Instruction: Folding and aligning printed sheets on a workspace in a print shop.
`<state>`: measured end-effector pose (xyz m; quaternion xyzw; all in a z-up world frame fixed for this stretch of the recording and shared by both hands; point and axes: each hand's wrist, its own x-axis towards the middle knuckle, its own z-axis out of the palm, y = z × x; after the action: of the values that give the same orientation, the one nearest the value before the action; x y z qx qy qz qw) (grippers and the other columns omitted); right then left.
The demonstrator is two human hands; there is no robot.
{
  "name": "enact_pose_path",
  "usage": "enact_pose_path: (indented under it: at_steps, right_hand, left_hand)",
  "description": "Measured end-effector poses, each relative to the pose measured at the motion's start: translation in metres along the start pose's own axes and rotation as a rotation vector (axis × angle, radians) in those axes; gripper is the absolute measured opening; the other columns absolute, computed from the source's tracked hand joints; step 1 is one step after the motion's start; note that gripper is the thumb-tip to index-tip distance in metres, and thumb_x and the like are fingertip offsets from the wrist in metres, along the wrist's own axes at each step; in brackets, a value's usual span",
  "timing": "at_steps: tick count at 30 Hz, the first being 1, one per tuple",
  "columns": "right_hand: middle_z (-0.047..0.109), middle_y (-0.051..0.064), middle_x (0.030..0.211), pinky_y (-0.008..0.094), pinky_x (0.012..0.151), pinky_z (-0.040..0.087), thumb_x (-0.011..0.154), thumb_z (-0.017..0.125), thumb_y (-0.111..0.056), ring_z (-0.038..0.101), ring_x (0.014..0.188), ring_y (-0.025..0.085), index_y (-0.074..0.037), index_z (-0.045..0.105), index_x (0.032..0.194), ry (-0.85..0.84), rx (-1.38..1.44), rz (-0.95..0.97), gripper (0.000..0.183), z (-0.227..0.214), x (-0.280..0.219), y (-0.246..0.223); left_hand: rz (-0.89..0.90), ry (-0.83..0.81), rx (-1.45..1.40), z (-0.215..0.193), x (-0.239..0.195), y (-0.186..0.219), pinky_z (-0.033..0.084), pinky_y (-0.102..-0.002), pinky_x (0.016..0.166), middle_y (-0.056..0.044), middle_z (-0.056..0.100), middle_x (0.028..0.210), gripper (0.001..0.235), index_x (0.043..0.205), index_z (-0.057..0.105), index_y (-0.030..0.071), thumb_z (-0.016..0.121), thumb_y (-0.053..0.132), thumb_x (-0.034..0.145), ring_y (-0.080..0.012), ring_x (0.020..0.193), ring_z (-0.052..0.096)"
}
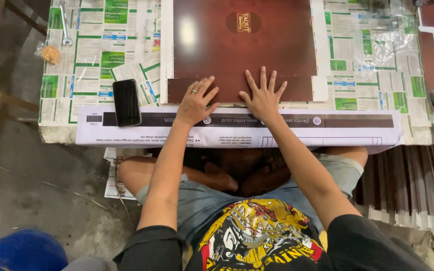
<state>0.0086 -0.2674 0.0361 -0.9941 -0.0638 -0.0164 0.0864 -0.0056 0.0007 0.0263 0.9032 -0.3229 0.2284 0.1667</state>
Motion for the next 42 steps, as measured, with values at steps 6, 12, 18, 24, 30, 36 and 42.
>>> enact_pose_path:
  at_steps: [6, 12, 18, 24, 30, 36, 42]
  right_hand:
    - [0.006, 0.016, 0.173, 0.082, 0.112, -0.002, 0.098, 0.039, -0.073, 0.000, 0.156, 0.051, -0.039, 0.020, 0.165, -0.054, -0.002, 0.045, 0.078, -0.001, 0.030, 0.002]
    - [0.000, 0.013, 0.174, 0.080, 0.115, -0.004, 0.097, 0.035, -0.077, -0.006, 0.157, 0.047, -0.041, 0.013, 0.166, -0.097, 0.007, 0.076, 0.080, -0.003, 0.082, 0.012]
    - [-0.003, 0.012, 0.175, 0.081, 0.115, -0.004, 0.096, 0.035, -0.080, -0.008, 0.158, 0.046, -0.042, 0.011, 0.166, -0.108, 0.011, 0.077, 0.083, -0.002, 0.114, 0.017]
    - [-0.004, 0.011, 0.175, 0.082, 0.116, -0.005, 0.094, 0.036, -0.083, -0.009, 0.159, 0.045, -0.043, 0.010, 0.167, -0.105, 0.013, 0.073, 0.087, 0.001, 0.134, 0.021]
    - [-0.006, 0.011, 0.175, 0.081, 0.116, -0.006, 0.093, 0.035, -0.085, -0.012, 0.158, 0.044, -0.042, 0.008, 0.167, -0.124, 0.000, 0.082, 0.090, 0.001, 0.140, 0.021]
    - [-0.008, 0.011, 0.175, 0.080, 0.116, -0.008, 0.093, 0.034, -0.085, -0.012, 0.158, 0.044, -0.042, 0.007, 0.167, -0.132, 0.008, 0.074, 0.089, 0.004, 0.151, 0.023]
    - [-0.005, 0.012, 0.175, 0.080, 0.116, -0.008, 0.092, 0.031, -0.085, -0.011, 0.158, 0.044, -0.041, 0.009, 0.167, -0.117, 0.015, 0.063, 0.089, 0.001, 0.165, 0.023]
  left_hand:
    - [-0.144, -0.082, -0.035, 0.002, 0.003, -0.006, 0.024, -0.055, 0.123, -0.011, 0.051, 0.154, 0.064, 0.139, 0.063, 0.014, 0.076, 0.051, 0.088, -0.0290, 0.145, 0.042]
    - [-0.188, -0.115, -0.059, 0.004, 0.005, -0.008, 0.023, -0.056, 0.124, -0.007, 0.052, 0.153, 0.064, 0.139, 0.064, 0.017, 0.074, 0.055, 0.088, -0.0274, 0.145, 0.043]
    - [-0.191, -0.106, -0.059, 0.004, 0.005, -0.008, 0.024, -0.056, 0.123, -0.007, 0.053, 0.152, 0.064, 0.137, 0.065, 0.017, 0.074, 0.057, 0.088, -0.0272, 0.144, 0.044]
    - [-0.184, -0.108, -0.057, 0.004, 0.006, -0.009, 0.025, -0.056, 0.123, -0.007, 0.053, 0.152, 0.064, 0.137, 0.065, 0.017, 0.075, 0.056, 0.088, -0.0268, 0.144, 0.045]
    - [-0.180, -0.111, -0.063, 0.003, 0.006, -0.008, 0.025, -0.056, 0.124, -0.007, 0.053, 0.152, 0.064, 0.138, 0.066, 0.016, 0.075, 0.056, 0.088, -0.0267, 0.144, 0.045]
    - [-0.184, -0.113, -0.047, 0.000, 0.008, -0.007, 0.025, -0.055, 0.124, -0.006, 0.054, 0.153, 0.063, 0.138, 0.066, 0.016, 0.075, 0.055, 0.088, -0.0265, 0.144, 0.045]
    - [-0.187, -0.123, -0.049, 0.003, 0.005, -0.007, 0.026, -0.056, 0.124, -0.007, 0.054, 0.152, 0.065, 0.137, 0.066, 0.016, 0.075, 0.057, 0.087, -0.0272, 0.144, 0.046]
